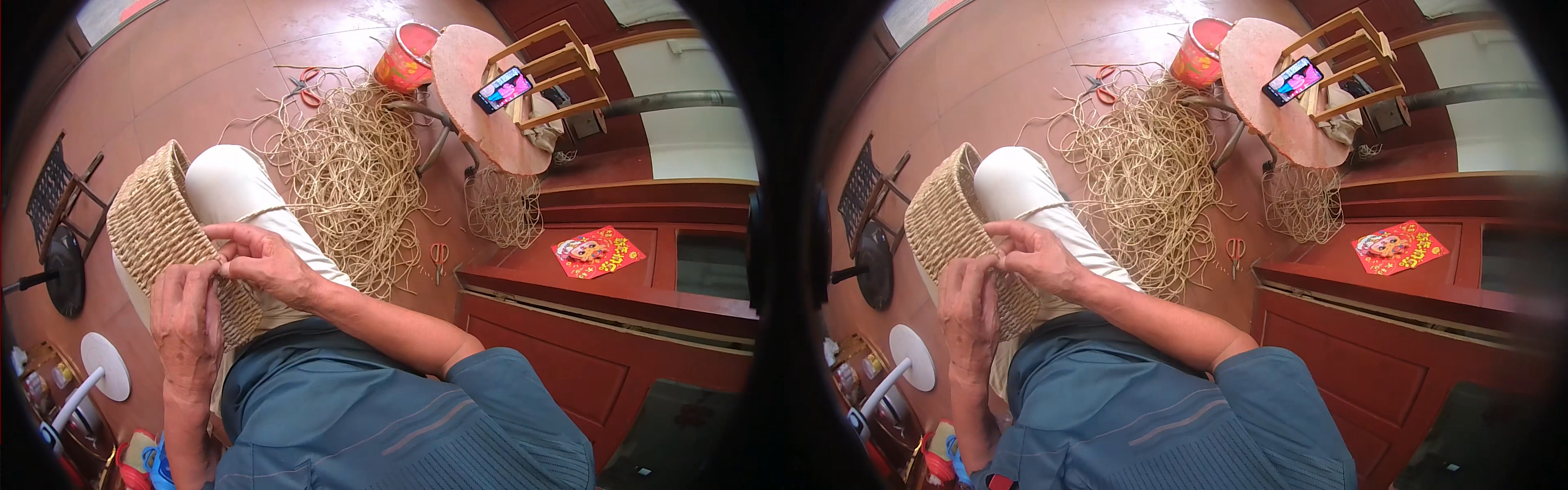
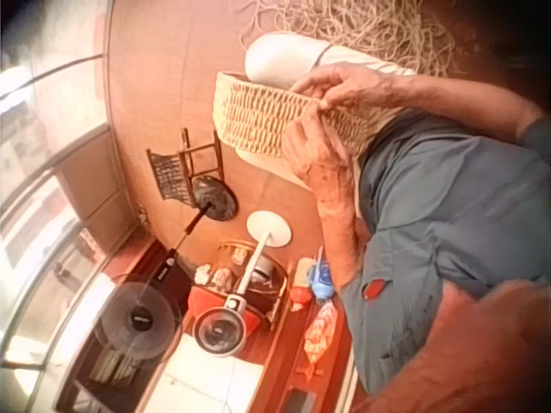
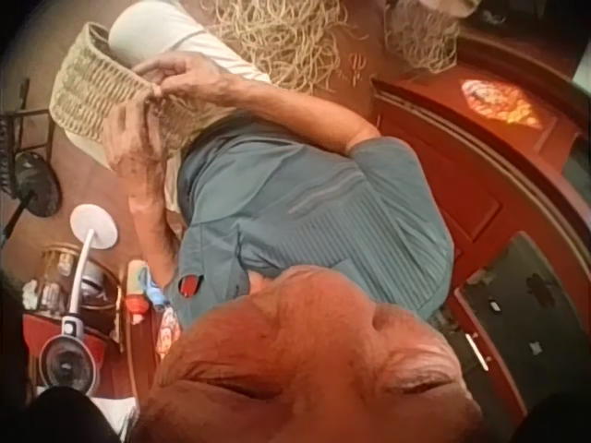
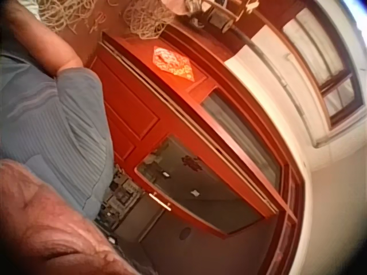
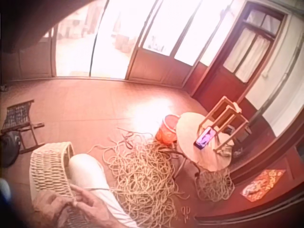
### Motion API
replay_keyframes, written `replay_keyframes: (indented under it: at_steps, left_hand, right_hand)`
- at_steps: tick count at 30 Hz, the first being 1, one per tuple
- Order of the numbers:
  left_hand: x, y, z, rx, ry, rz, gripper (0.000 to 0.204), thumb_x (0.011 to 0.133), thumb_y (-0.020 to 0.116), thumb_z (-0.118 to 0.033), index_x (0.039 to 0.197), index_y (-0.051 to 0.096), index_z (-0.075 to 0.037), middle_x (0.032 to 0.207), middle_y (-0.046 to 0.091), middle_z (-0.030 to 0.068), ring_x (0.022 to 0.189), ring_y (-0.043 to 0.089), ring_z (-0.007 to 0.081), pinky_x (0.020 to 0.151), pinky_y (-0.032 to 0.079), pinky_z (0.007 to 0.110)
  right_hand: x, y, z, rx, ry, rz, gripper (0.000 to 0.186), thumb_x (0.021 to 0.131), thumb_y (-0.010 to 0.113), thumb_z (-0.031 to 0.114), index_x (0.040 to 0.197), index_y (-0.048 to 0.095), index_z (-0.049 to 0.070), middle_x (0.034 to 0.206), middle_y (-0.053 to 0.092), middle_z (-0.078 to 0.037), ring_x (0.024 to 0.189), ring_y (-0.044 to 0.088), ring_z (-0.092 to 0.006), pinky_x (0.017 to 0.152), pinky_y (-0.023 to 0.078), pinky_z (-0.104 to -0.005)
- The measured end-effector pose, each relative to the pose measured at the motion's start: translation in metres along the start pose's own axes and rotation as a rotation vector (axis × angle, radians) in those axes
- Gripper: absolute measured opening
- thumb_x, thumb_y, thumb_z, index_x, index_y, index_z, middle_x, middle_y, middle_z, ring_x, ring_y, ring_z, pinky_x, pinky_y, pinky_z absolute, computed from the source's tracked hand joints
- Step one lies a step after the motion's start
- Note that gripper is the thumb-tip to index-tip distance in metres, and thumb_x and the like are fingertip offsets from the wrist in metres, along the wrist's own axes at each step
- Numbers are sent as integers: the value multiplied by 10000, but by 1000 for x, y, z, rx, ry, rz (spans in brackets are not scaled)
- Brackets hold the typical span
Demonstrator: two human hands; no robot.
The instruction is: The person is weaving a basket or mat using long strands of plant fiber.
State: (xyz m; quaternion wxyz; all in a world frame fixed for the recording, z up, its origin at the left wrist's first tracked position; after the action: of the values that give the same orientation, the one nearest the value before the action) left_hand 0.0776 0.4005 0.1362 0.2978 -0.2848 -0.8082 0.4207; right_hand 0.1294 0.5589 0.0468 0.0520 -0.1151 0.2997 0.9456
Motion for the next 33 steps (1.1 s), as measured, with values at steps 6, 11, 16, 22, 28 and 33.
replay_keyframes:
  at_steps: [6, 11, 16, 22, 28, 33]
  left_hand:
    - [1, 5, -4, 91, -24, 49, 182, 973, 679, 13, 1148, 668, -32, 1062, 624, 151, 1020, 626, 366, 905, 508, 476]
    - [0, 12, -6, 273, 130, -13, 260, 938, 700, -32, 1196, 670, -28, 1113, 635, 128, 1058, 637, 326, 953, 516, 470]
    - [0, 11, -7, 325, 246, -8, 276, 933, 680, -62, 1209, 673, -71, 1165, 651, 105, 1082, 640, 296, 978, 523, 452]
    - [-1, -7, -9, -19, 89, 97, 257, 922, 749, -35, 1169, 696, -78, 1055, 684, 101, 1035, 651, 299, 1020, 513, 418]
    - [-35, -39, 3, -698, -378, 51, 146, 959, 725, 39, 1087, 696, -23, 987, 673, 66, 910, 616, 121, 831, 499, 278]
    - [-62, -90, 39, -812, -454, 9, 143, 956, 771, -75, 1017, 654, -19, 888, 580, 21, 776, 527, 109, 726, 409, 236]
  right_hand:
    - [1, -4, -1, 69, 68, 79, 670, 956, 627, 24, 1607, 478, -31, 1091, 666, -1, 914, 619, -51, 765, 507, -214]
    - [-6, -4, -4, 39, -7, 48, 633, 977, 623, -26, 1595, 500, 22, 1118, 667, 12, 929, 612, -45, 781, 515, -229]
    - [-12, -3, -7, -89, -72, -27, 554, 971, 635, -52, 1511, 545, 34, 1141, 673, 4, 942, 617, -48, 784, 530, -241]
    - [-29, 9, -3, -620, -331, -187, 451, 951, 737, -2, 1382, 641, 87, 1150, 653, -11, 877, 609, -73, 734, 528, -241]
    - [-31, 19, 3, -742, -496, -277, 298, 927, 825, 39, 1209, 734, 68, 1143, 637, -31, 847, 596, -91, 725, 528, -257]
    - [-28, 25, -3, -635, -447, -323, 143, 971, 760, 29, 1106, 725, 62, 1007, 655, -61, 798, 656, -164, 715, 545, -308]
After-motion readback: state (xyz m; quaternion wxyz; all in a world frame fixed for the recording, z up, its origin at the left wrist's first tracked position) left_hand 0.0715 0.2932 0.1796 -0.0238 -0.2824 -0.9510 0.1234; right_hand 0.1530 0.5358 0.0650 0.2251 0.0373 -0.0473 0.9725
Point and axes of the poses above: each hand's wrist, its own x-axis towards the middle knuckle, its own y-axis out of the palm, z = x × y, the point moved 2 cm from there along x, towards the middle knuckle
